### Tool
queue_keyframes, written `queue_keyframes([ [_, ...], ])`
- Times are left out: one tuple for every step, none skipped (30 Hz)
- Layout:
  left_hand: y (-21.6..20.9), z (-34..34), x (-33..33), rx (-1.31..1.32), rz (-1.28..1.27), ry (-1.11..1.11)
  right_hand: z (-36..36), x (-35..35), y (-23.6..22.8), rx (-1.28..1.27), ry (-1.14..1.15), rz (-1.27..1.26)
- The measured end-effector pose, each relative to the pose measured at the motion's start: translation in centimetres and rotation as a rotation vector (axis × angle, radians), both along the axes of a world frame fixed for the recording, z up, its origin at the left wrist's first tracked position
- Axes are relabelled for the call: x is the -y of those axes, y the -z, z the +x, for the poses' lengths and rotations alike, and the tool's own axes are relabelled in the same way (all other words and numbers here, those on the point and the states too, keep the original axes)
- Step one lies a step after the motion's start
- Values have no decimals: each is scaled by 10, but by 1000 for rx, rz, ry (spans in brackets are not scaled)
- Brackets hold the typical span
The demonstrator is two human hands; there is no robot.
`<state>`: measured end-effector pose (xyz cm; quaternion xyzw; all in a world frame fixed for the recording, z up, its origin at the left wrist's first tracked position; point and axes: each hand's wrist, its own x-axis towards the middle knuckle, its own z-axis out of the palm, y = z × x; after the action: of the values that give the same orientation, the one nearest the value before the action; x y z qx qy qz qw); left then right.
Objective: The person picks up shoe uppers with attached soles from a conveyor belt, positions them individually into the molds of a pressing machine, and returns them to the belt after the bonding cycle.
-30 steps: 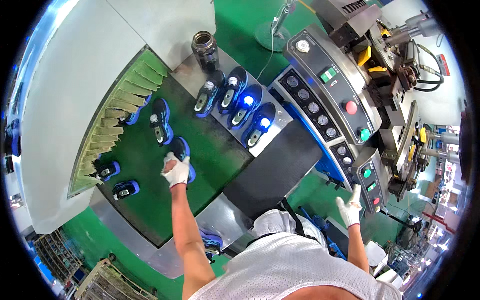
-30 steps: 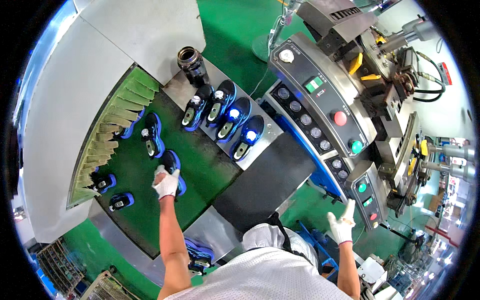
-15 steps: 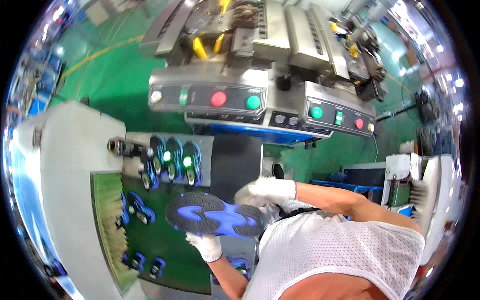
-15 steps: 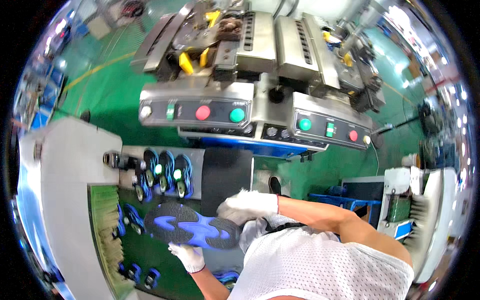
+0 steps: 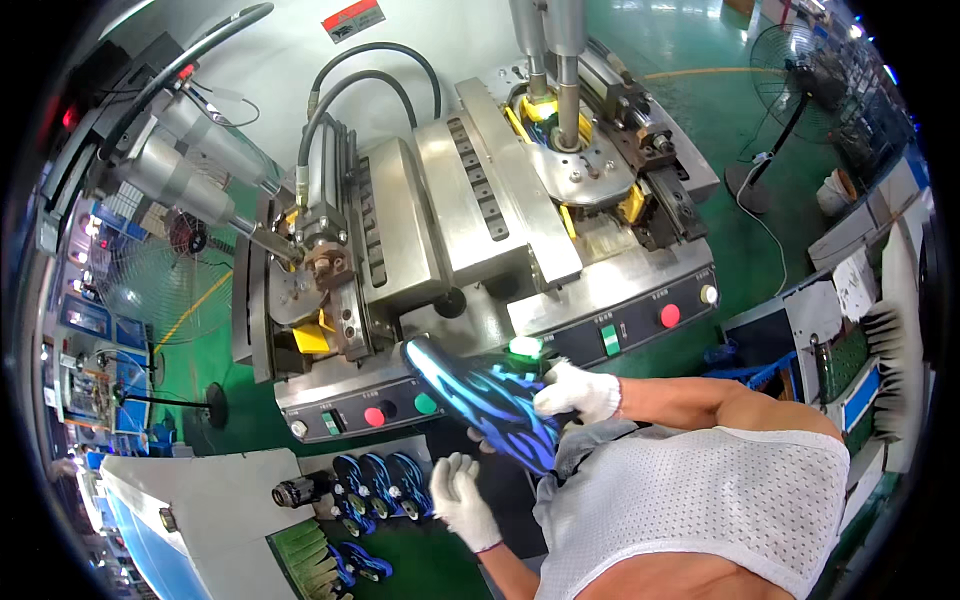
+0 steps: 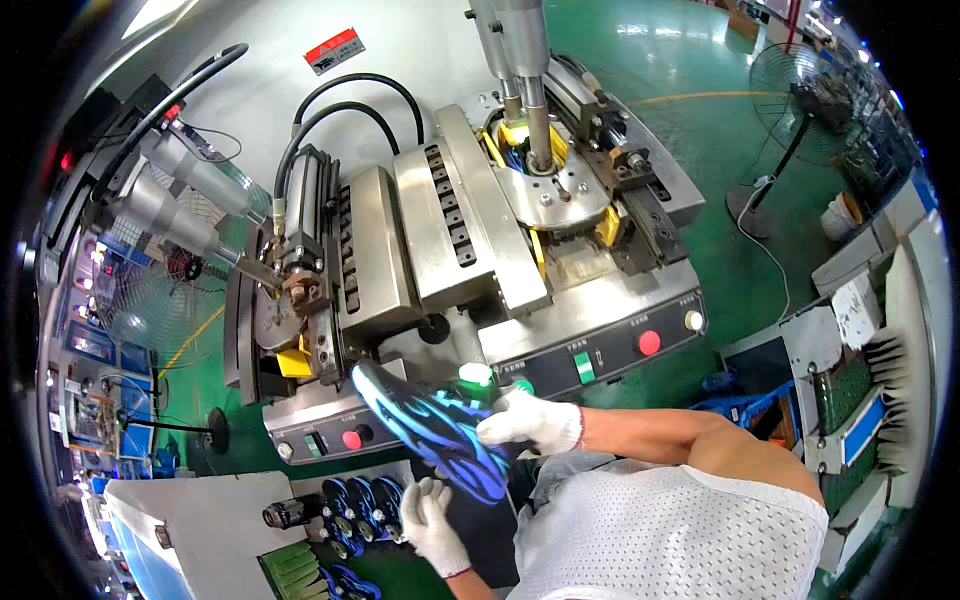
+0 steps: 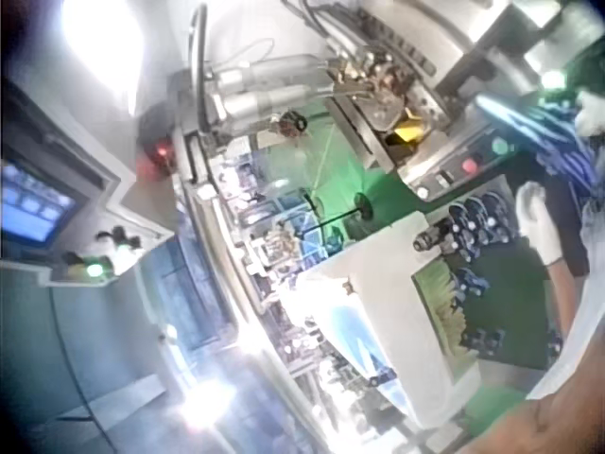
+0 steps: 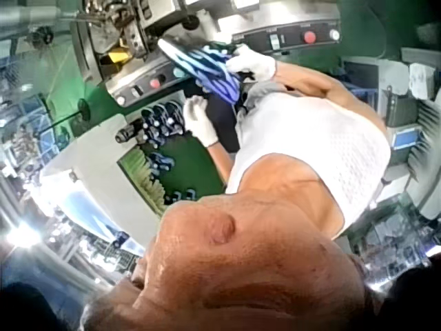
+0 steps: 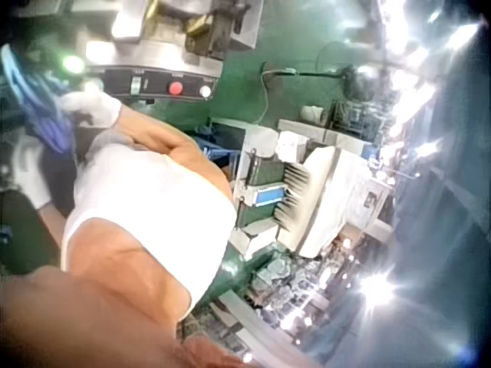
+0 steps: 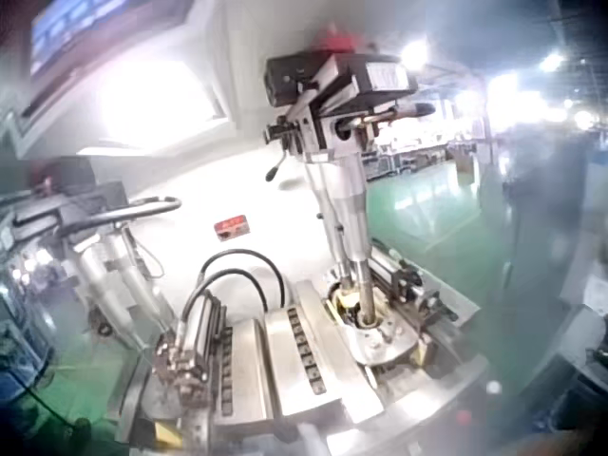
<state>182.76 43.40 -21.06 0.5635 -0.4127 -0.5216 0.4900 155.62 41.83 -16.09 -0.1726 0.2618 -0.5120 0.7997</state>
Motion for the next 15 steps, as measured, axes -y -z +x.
queue_keyframes([
  [-5, -19, 1, -13, 53, 20, -18, 2, -19, 18, 5, 0],
  [-3, -33, 1, -49, 99, 39, -30, 2, -8, 72, 55, -45],
  [0, -46, 1, -93, 137, 52, -39, 6, -2, 121, 98, -96],
  [1, -53, 2, -136, 139, 101, -46, 12, -38, 226, 48, -176],
  [1, -59, 4, -178, 141, 150, -49, 18, -37, 227, 72, -241],
  [-2, -68, 9, -165, 175, 166, -53, 22, -32, 219, 67, -248],
  [-6, -75, 13, -170, 187, 177, -55, 26, -28, 209, 66, -254],
  [-10, -80, 18, -164, 201, 196, -56, 28, -29, 220, 73, -237],
  [-12, -83, 22, -161, 214, 223, -52, 32, -30, 309, 50, -252],
  [-5, -82, 26, -174, 195, 266, -50, 32, -34, 311, 57, -218],
  [-4, -81, 29, -144, 193, 291, -47, 31, -38, 311, 69, -183],
  [0, -80, 33, -130, 174, 311, -43, 32, -42, 261, 121, -188],
  [5, -78, 35, -118, 156, 336, -41, 31, -46, 238, 146, -187],
  [7, -76, 36, -131, 162, 332, -39, 31, -49, 231, 156, -189],
  [8, -75, 37, -136, 151, 329, -37, 33, -51, 219, 167, -202],
])
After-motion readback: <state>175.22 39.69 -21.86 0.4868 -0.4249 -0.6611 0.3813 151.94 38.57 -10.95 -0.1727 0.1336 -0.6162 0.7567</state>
